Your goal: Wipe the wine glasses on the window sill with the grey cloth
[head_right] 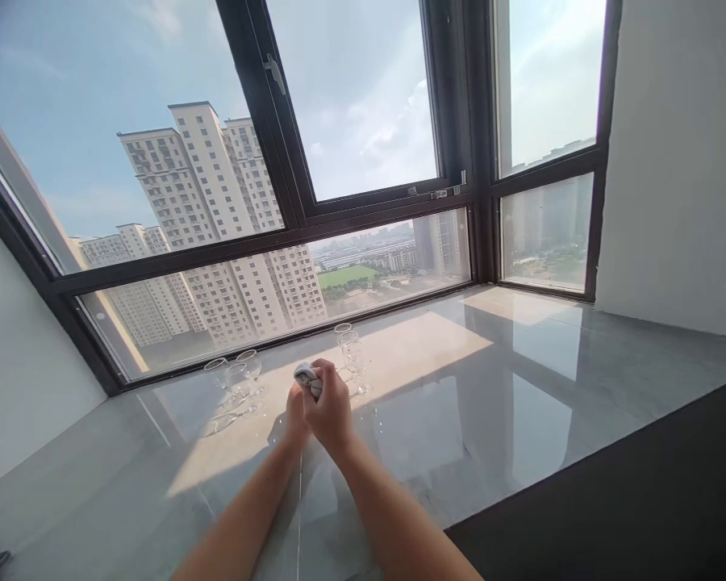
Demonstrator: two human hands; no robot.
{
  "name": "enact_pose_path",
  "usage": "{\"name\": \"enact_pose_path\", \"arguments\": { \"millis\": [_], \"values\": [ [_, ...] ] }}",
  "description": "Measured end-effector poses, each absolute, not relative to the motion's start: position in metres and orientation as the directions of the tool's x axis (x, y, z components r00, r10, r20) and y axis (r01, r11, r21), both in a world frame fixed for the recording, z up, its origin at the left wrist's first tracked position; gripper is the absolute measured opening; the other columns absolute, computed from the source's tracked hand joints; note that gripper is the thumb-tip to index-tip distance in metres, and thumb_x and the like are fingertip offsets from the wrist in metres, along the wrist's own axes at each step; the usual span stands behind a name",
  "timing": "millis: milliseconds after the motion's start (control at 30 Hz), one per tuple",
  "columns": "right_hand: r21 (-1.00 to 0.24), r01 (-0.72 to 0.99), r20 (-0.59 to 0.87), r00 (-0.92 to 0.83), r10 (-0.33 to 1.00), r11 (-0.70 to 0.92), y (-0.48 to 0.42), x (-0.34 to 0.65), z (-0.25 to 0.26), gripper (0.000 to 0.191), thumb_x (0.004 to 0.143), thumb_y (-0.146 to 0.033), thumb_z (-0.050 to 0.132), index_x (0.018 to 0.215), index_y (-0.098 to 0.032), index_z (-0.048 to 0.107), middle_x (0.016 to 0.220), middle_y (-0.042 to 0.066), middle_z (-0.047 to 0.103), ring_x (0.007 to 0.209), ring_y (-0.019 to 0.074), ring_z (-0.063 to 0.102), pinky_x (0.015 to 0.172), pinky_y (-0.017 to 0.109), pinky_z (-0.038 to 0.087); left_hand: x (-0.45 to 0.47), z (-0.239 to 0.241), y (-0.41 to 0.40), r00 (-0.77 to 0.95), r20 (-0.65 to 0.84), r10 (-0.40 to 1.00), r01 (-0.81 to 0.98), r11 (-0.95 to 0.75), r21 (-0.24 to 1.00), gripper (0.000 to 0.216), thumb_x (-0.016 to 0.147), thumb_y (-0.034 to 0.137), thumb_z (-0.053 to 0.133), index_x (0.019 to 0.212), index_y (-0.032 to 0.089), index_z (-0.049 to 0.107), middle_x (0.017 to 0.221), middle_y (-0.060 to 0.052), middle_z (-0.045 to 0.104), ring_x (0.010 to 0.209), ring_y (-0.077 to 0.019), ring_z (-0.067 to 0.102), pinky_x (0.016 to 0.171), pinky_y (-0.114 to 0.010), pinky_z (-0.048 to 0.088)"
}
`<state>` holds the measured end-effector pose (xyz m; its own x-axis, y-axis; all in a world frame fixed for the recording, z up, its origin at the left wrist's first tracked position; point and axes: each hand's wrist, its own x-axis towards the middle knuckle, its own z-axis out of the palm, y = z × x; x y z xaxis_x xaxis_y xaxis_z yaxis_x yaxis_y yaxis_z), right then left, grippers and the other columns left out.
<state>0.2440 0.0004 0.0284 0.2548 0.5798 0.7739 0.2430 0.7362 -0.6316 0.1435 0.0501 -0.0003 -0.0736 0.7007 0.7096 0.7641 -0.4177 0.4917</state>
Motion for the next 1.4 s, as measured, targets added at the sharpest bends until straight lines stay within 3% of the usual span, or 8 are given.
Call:
{"name": "enact_pose_path", "arguments": {
  "millis": [100,233,367,500,667,933,1200,1400],
  "values": [
    [-0.674,0.219,0.737,0.276,0.618,0.706,0.003,0.246,0.027,0.031,0.084,-0.022,0.058,0.113,-0.024,0.048,0.088,0.001,0.069,0.077,0.0172,0.065,0.071,0.027,0.049,0.100,0.008,0.046,-0.290,0.763,0.578,0.795,-0.299,0.528,0.015,0.090,0.020,0.048,0.083,0.019,0.061,0.089,-0.006,0.061,0.090,-0.0197,0.059,0.084,-0.034,0.049],
    [-0.713,0.247,0.701,0.219,0.679,0.656,0.005,0.245,0.022,0.033,0.083,-0.025,0.059,0.114,-0.023,0.047,0.083,0.000,0.066,0.069,0.0159,0.062,0.065,0.025,0.046,0.043,0.013,0.047,-0.680,0.643,0.352,0.669,-0.059,0.741,0.025,0.082,0.022,0.054,0.107,0.020,0.051,0.113,-0.010,0.056,0.107,-0.0235,0.056,0.089,-0.036,0.046],
    [-0.736,0.291,0.668,0.165,0.726,0.611,0.010,0.246,0.017,0.036,0.081,-0.026,0.059,0.114,-0.022,0.047,0.078,-0.001,0.063,0.065,0.0153,0.059,0.060,0.024,0.042,0.011,0.003,0.057,-0.793,0.359,0.492,0.501,0.190,0.844,0.054,0.077,0.031,0.062,0.125,0.022,0.039,0.132,-0.014,0.054,0.112,-0.0269,0.058,0.084,-0.036,0.048],
    [-0.760,0.274,0.639,0.150,0.755,0.589,0.015,0.247,0.014,0.036,0.080,-0.025,0.058,0.114,-0.023,0.046,0.076,-0.002,0.061,0.063,0.0146,0.057,0.060,0.024,0.042,0.000,-0.007,0.067,-0.693,0.243,0.679,0.530,0.252,0.810,0.040,0.077,0.030,0.062,0.115,0.025,0.050,0.108,-0.006,0.070,0.092,-0.0222,0.067,0.071,-0.029,0.046],
    [-0.757,0.299,0.635,0.126,0.762,0.581,0.018,0.247,0.012,0.038,0.078,-0.024,0.058,0.114,-0.023,0.047,0.076,-0.002,0.059,0.062,0.0146,0.056,0.059,0.024,0.040,0.008,-0.006,0.062,-0.595,0.212,0.775,0.621,0.276,0.734,0.013,0.084,0.034,0.054,0.082,0.023,0.061,0.086,-0.006,0.073,0.082,-0.0225,0.068,0.064,-0.027,0.041],
    [-0.737,0.289,0.646,0.037,0.762,0.610,0.013,0.246,0.015,0.035,0.077,-0.024,0.057,0.110,-0.023,0.047,0.067,-0.006,0.054,0.056,0.0135,0.051,0.055,0.023,0.036,0.083,0.014,0.021,-0.237,0.364,0.901,0.886,0.047,0.462,0.027,0.091,0.035,0.048,0.101,0.023,0.070,0.096,-0.008,0.073,0.089,-0.0224,0.065,0.068,-0.028,0.039],
    [-0.699,0.317,0.694,0.084,0.715,0.641,0.015,0.246,0.014,0.031,0.080,-0.023,0.057,0.110,-0.023,0.048,0.076,-0.003,0.061,0.064,0.0145,0.057,0.062,0.024,0.041,0.096,0.023,0.010,0.041,0.502,0.864,0.992,-0.094,0.080,0.023,0.086,0.013,0.049,0.076,0.021,0.068,0.082,-0.007,0.064,0.094,-0.0244,0.055,0.072,-0.031,0.038],
    [-0.721,0.325,0.681,0.164,0.714,0.612,0.017,0.249,0.013,0.030,0.082,-0.024,0.056,0.111,-0.023,0.049,0.079,-0.001,0.063,0.068,0.0159,0.059,0.066,0.026,0.043,0.077,0.021,0.020,0.139,0.620,0.772,0.965,-0.247,0.091,0.032,0.086,0.010,0.045,0.089,0.024,0.073,0.088,-0.007,0.066,0.093,-0.0254,0.052,0.080,-0.036,0.042]
  ]
}}
